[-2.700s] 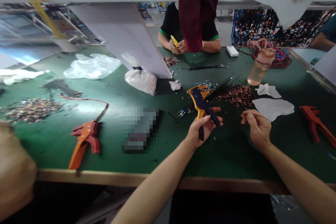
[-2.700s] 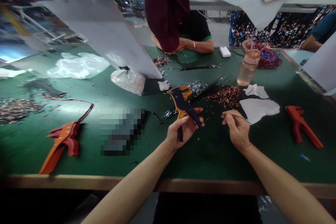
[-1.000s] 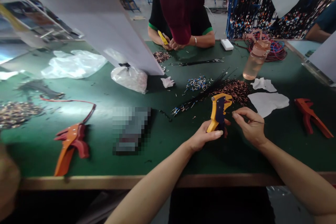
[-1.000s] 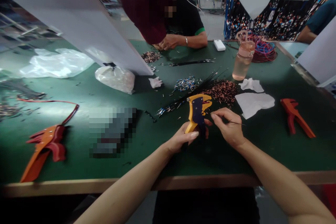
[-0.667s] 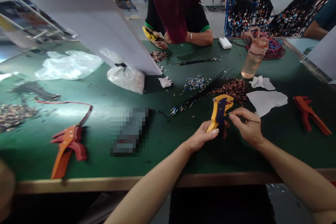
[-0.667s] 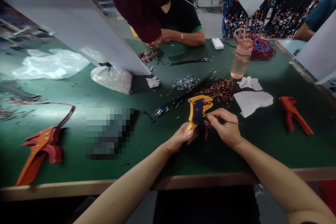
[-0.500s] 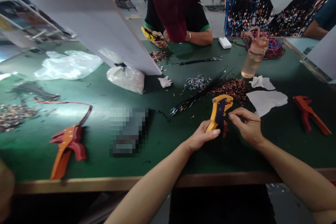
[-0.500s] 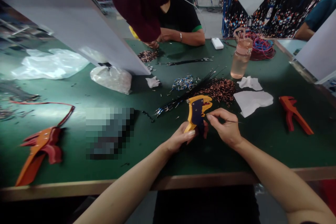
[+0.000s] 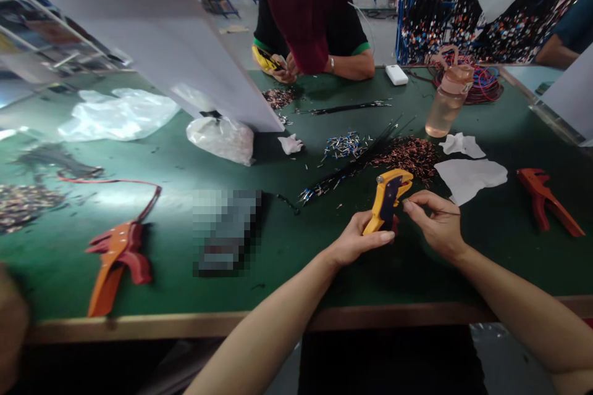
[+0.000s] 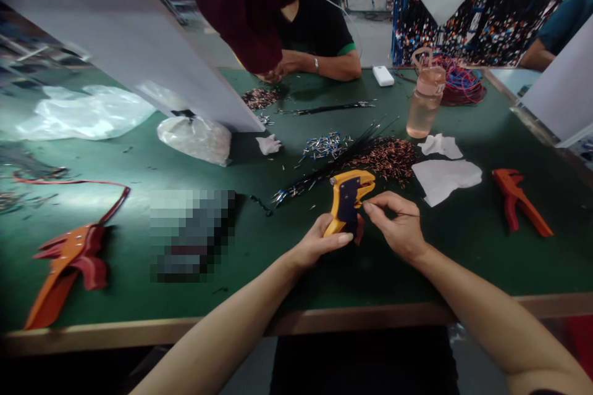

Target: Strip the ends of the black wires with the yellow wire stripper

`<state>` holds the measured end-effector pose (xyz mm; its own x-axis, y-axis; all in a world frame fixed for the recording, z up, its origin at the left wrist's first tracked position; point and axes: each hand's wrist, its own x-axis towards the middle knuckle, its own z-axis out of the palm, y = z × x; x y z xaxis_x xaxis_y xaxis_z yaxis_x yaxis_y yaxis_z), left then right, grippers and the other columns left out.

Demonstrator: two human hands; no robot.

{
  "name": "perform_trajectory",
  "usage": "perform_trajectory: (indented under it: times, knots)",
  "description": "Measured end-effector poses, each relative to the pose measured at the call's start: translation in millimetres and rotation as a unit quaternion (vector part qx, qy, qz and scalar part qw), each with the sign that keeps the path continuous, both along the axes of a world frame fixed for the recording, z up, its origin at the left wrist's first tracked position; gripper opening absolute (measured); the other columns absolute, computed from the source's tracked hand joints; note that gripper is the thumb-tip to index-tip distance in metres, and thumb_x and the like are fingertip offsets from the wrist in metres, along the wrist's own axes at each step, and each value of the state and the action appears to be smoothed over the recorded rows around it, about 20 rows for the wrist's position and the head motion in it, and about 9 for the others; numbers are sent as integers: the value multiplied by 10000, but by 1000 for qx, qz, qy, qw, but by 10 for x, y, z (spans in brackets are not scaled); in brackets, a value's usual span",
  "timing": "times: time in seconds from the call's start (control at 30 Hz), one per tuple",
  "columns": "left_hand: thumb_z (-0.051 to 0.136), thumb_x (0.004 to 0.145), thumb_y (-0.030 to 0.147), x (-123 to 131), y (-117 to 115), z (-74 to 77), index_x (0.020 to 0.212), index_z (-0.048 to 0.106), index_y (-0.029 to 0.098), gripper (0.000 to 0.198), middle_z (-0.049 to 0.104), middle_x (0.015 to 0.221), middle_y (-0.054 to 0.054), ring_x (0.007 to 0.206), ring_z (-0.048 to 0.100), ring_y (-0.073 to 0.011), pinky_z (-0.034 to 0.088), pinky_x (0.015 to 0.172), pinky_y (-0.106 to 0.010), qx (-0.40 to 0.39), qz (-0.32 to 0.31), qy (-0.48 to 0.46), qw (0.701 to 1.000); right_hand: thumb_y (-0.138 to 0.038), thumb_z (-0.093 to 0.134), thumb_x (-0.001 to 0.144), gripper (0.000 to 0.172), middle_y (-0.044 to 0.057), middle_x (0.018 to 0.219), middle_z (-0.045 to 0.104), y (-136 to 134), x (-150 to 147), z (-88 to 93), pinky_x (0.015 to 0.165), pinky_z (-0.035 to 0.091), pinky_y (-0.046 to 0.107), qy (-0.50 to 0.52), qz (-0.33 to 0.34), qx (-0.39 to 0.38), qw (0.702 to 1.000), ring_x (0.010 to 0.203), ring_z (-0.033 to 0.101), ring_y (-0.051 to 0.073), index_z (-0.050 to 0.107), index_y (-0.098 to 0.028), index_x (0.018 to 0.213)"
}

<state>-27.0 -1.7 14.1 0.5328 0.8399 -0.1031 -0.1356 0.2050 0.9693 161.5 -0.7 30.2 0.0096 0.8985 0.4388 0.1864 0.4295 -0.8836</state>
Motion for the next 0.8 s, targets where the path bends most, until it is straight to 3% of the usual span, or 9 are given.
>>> perform_trajectory:
  times: [0.23, 0.5, 0.67, 0.8]
  knots:
    - [807, 663, 526, 1, 3, -1, 968, 704, 118, 520, 673, 759, -35, 732, 588, -175, 432, 703, -292, -2, 4, 9, 1000, -230, 717, 817, 99, 9, 708, 748, 5, 4, -29, 651, 531, 319, -38, -25, 29, 999, 657, 681, 168, 730, -231, 719]
    - [800, 646, 511, 8, -13, 54, 780, 665, 133, 424, 613, 609, -5, 559, 517, -125, 363, 561, -262, 8, 15, 54, 998, -248, 710, 827, 118, 11, 708, 747, -7, -7, -18, 645, 536, 319, -41, -27, 34, 998, 651, 672, 169, 729, -234, 712]
    - [823, 617, 509, 47, -36, 9, 661, 605, 157, 416, 511, 497, 40, 449, 415, -82, 300, 483, -247, -18, 82, 62, 995, -243, 715, 818, 121, 7, 688, 733, -16, -21, -12, 628, 526, 305, -36, -27, 34, 998, 629, 655, 158, 724, -230, 699]
    - [811, 636, 466, 37, -8, -25, 807, 689, 142, 387, 609, 602, -5, 565, 537, -136, 405, 568, -274, -31, 88, -17, 996, -267, 703, 816, 124, 4, 680, 713, -4, -15, 5, 609, 523, 298, -11, -31, 2, 999, 624, 637, 156, 720, -227, 700]
